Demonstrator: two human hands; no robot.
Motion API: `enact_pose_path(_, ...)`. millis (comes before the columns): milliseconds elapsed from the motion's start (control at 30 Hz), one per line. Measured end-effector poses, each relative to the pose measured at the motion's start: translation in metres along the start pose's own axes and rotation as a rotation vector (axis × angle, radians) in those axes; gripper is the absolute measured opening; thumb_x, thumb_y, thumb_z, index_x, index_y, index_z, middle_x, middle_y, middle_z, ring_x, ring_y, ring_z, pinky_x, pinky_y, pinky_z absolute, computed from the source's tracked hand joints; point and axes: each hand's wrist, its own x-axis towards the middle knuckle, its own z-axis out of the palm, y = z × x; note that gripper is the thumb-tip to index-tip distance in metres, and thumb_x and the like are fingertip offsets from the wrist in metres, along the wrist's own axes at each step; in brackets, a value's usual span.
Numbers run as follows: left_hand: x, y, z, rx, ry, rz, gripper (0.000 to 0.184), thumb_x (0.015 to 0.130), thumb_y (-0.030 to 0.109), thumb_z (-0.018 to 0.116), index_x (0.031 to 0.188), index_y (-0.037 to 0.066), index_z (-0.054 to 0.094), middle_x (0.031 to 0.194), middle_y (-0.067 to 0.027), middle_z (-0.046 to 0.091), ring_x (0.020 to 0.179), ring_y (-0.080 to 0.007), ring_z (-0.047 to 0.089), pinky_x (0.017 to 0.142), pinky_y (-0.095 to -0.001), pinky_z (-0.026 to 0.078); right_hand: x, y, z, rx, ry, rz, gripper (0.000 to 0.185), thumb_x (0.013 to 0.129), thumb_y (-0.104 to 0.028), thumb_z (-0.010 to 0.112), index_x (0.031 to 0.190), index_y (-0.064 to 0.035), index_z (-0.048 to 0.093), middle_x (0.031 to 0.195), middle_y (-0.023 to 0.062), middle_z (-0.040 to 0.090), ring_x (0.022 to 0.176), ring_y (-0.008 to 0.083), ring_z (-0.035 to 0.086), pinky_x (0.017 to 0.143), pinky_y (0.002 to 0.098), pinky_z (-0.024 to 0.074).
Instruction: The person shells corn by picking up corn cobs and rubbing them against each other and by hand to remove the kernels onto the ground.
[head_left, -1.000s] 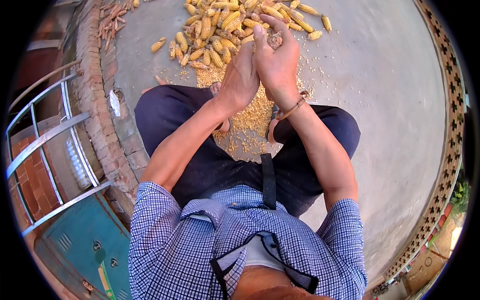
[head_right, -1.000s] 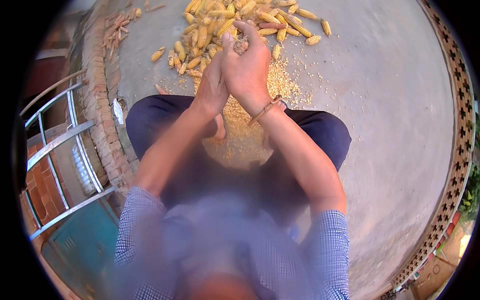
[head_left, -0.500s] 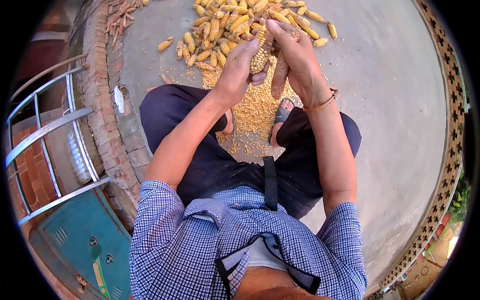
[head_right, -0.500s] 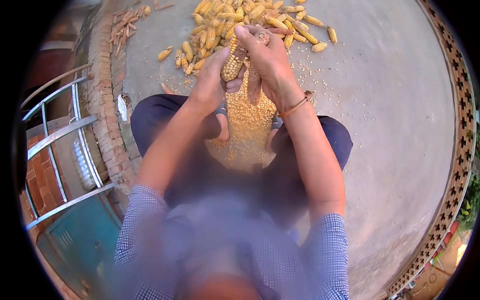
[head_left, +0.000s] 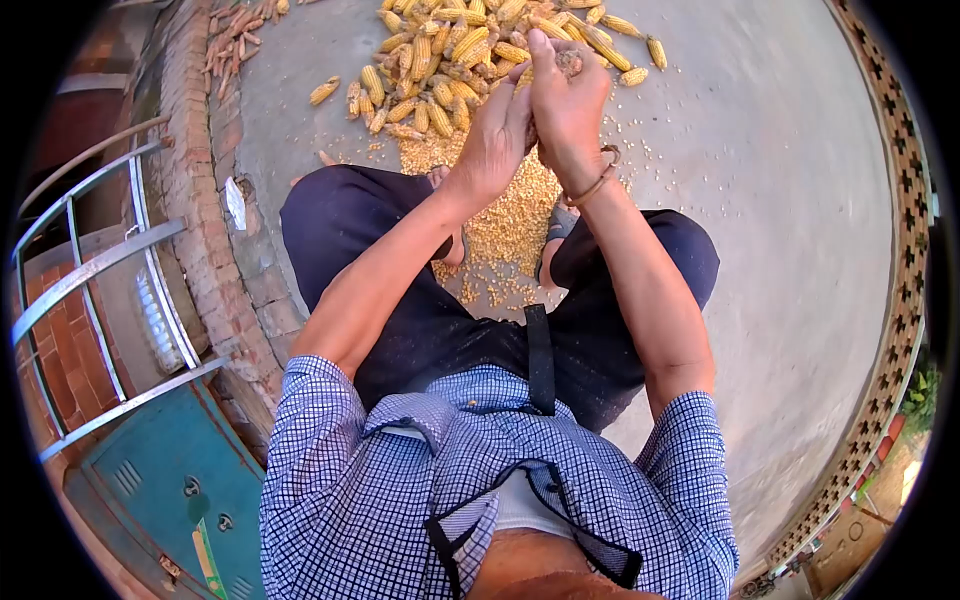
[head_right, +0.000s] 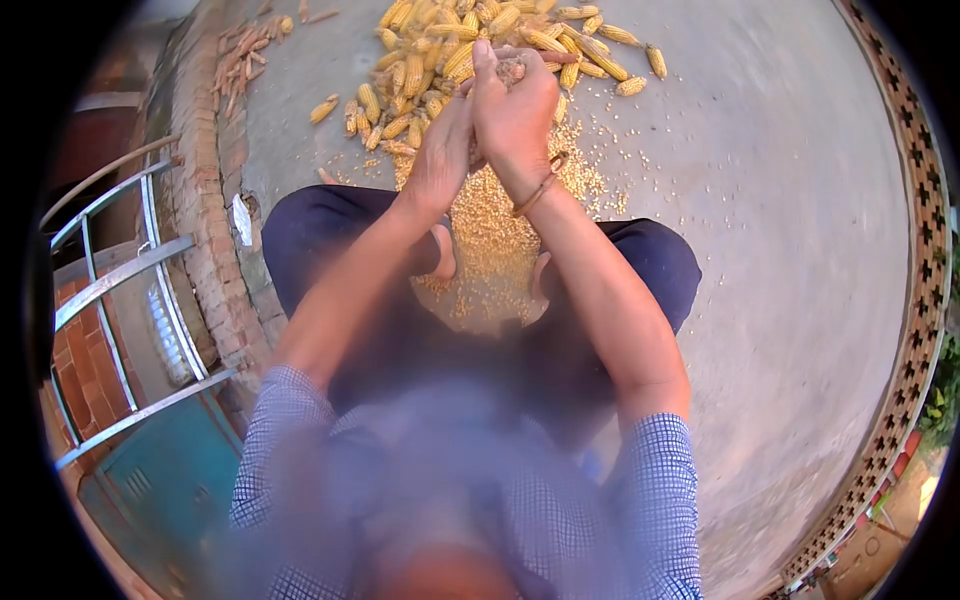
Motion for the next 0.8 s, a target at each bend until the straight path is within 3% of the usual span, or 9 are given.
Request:
enact_pose_path(67, 0.009, -0.004, -0.007, 0.134, 0.018, 0.149, 0.049, 0.107, 0.04, 0.033, 0.138, 0.004, 0.045, 0.104, -0.0037, 0.057, 0.089, -0.0114, 0.057, 0.077, -0.0285, 0.05, 0.003, -0.003, -0.005, 0.113, -0.144, 0.082, 0.032, 0.093, -0.024, 0.067, 0.103, 0.0058, 0.062, 0.081, 0.011, 0.07, 0.073, 0.0151, 0.066, 0.064, 0.0281, 0.052)
enact_pose_path(133, 0.01, -0.011, -0.012, -0.128, -0.024, 0.108, 0.052, 0.107, 0.042, 0.032, 0.135, 0.001, 0.047, 0.106, -0.0072, 0.059, 0.095, -0.0144, 0.057, 0.079, -0.0319, 0.051, 0.011, 0.005, -0.008, 0.192, -0.193, 0.141, 0.038, 0.093, -0.027, 0.068, 0.109, 0.0066, 0.06, 0.091, 0.0121, 0.068, 0.082, 0.0154, 0.065, 0.066, 0.0291, 0.0527)
enact_pose_path(200, 0.001, 0.019, -0.008, -0.507, 0.016, -0.165, 0.055, 0.106, 0.045, 0.03, 0.132, 0.001, 0.051, 0.113, -0.0093, 0.061, 0.102, -0.0172, 0.06, 0.087, -0.0379, 0.054, 0.018, 0.005, -0.013, 0.251, -0.229, 0.233, 0.048, 0.092, -0.032, 0.068, 0.118, 0.0064, 0.056, 0.106, 0.0126, 0.065, 0.094, 0.0168, 0.063, 0.071, 0.0316, 0.0532)
enact_pose_path(300, 0.0, 0.022, -0.016, -0.57, -0.044, -0.209, 0.053, 0.106, 0.046, 0.031, 0.132, 0.004, 0.051, 0.115, -0.009, 0.06, 0.103, -0.0169, 0.061, 0.086, -0.0417, 0.055, 0.017, -0.007, -0.017, 0.213, -0.269, 0.283, 0.05, 0.092, -0.033, 0.067, 0.121, 0.0053, 0.054, 0.108, 0.0129, 0.064, 0.091, 0.0172, 0.063, 0.073, 0.0326, 0.0527)
enact_pose_path(433, 0.002, 0.023, -0.016, -0.681, -0.047, -0.182, 0.044, 0.106, 0.039, 0.037, 0.13, 0.004, 0.05, 0.117, -0.0068, 0.06, 0.106, -0.0174, 0.061, 0.082, -0.0411, 0.057, 0.005, -0.007, -0.013, 0.026, -0.291, 0.135, 0.049, 0.093, -0.038, 0.066, 0.112, 0.006, 0.061, 0.097, 0.0097, 0.067, 0.089, 0.0159, 0.064, 0.074, 0.0309, 0.0531)
enact_pose_path(533, 0.004, 0.028, -0.013, -0.597, 0.0, -0.281, 0.044, 0.106, 0.039, 0.036, 0.126, 0.003, 0.051, 0.114, -0.0055, 0.06, 0.105, -0.0143, 0.06, 0.084, -0.0355, 0.055, -0.002, 0.01, 0.004, -0.284, -0.174, -0.05, 0.056, 0.091, -0.043, 0.065, 0.114, 0.0074, 0.061, 0.093, 0.0197, 0.07, 0.089, 0.0308, 0.068, 0.077, 0.0398, 0.0524)
enact_pose_path(600, 0.005, 0.009, -0.009, -0.564, 0.018, -0.244, 0.042, 0.106, 0.042, 0.037, 0.119, 0.006, 0.054, 0.103, -0.0018, 0.06, 0.094, -0.0094, 0.059, 0.077, -0.0297, 0.053, -0.006, 0.019, 0.01, -0.446, -0.083, -0.224, 0.06, 0.089, -0.046, 0.065, 0.118, 0.0067, 0.059, 0.094, 0.0277, 0.068, 0.092, 0.0423, 0.067, 0.081, 0.0487, 0.0496)
enact_pose_path(667, 0.005, 0.003, -0.008, -0.541, 0.009, -0.249, 0.036, 0.106, 0.04, 0.039, 0.11, 0.009, 0.056, 0.093, 0.003, 0.058, 0.085, -0.0045, 0.057, 0.072, -0.0243, 0.05, -0.008, 0.005, 0.007, -0.49, -0.081, -0.156, 0.059, 0.089, -0.046, 0.065, 0.116, 0.0058, 0.059, 0.092, 0.0266, 0.069, 0.091, 0.0415, 0.067, 0.081, 0.0483, 0.0498)
enact_pose_path(800, -0.002, 0.008, -0.006, -0.51, -0.083, -0.242, 0.037, 0.105, 0.04, 0.039, 0.117, 0.009, 0.055, 0.1, 0.001, 0.058, 0.093, -0.0076, 0.058, 0.079, -0.0274, 0.05, -0.002, 0.013, 0.007, -0.49, 0.071, -0.126, 0.055, 0.089, -0.046, 0.065, 0.109, 0.0049, 0.06, 0.09, 0.0257, 0.068, 0.089, 0.0417, 0.067, 0.079, 0.0472, 0.0506)
